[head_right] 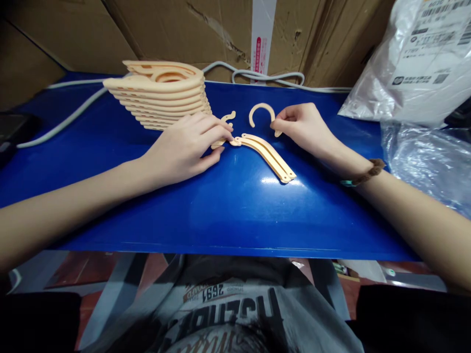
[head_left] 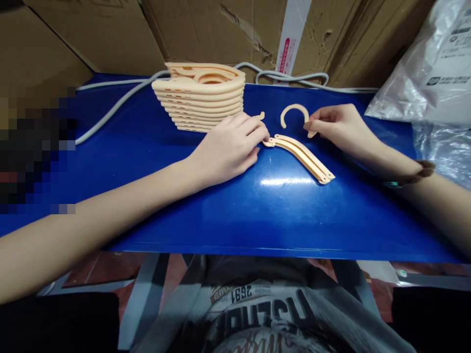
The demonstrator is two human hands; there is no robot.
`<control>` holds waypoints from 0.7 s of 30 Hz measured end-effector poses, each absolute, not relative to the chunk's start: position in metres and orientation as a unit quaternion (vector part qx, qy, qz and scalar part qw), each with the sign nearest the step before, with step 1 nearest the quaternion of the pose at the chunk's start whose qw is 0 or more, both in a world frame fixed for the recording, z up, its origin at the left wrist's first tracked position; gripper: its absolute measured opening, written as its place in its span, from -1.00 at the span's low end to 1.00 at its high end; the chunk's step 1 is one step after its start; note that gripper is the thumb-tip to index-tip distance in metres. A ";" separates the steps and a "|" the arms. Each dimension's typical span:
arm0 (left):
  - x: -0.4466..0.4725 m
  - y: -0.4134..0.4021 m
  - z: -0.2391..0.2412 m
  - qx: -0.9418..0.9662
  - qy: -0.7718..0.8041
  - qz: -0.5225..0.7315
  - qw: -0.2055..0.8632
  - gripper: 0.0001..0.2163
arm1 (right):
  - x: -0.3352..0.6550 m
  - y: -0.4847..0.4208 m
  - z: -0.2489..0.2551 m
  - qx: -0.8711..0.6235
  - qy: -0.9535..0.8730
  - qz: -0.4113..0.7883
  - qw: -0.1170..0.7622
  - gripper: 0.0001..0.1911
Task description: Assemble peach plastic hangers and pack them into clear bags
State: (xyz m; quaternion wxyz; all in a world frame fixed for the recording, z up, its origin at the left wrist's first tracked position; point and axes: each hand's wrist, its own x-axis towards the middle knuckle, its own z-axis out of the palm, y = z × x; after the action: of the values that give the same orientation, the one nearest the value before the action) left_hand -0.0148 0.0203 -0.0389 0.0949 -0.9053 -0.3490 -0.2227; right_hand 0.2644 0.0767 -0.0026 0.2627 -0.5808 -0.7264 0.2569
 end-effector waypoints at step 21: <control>-0.012 0.011 -0.031 -0.957 -0.178 -0.205 0.102 -0.60 | 0.248 0.042 -0.001 -0.465 -0.827 0.186 0.256 -0.90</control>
State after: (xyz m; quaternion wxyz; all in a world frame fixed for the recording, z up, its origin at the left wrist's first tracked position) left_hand -0.0123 0.0115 -0.0306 0.1022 -0.9569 -0.1782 -0.2051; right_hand 0.2475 0.0416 -0.0008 0.2560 -0.4652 -0.8268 0.1857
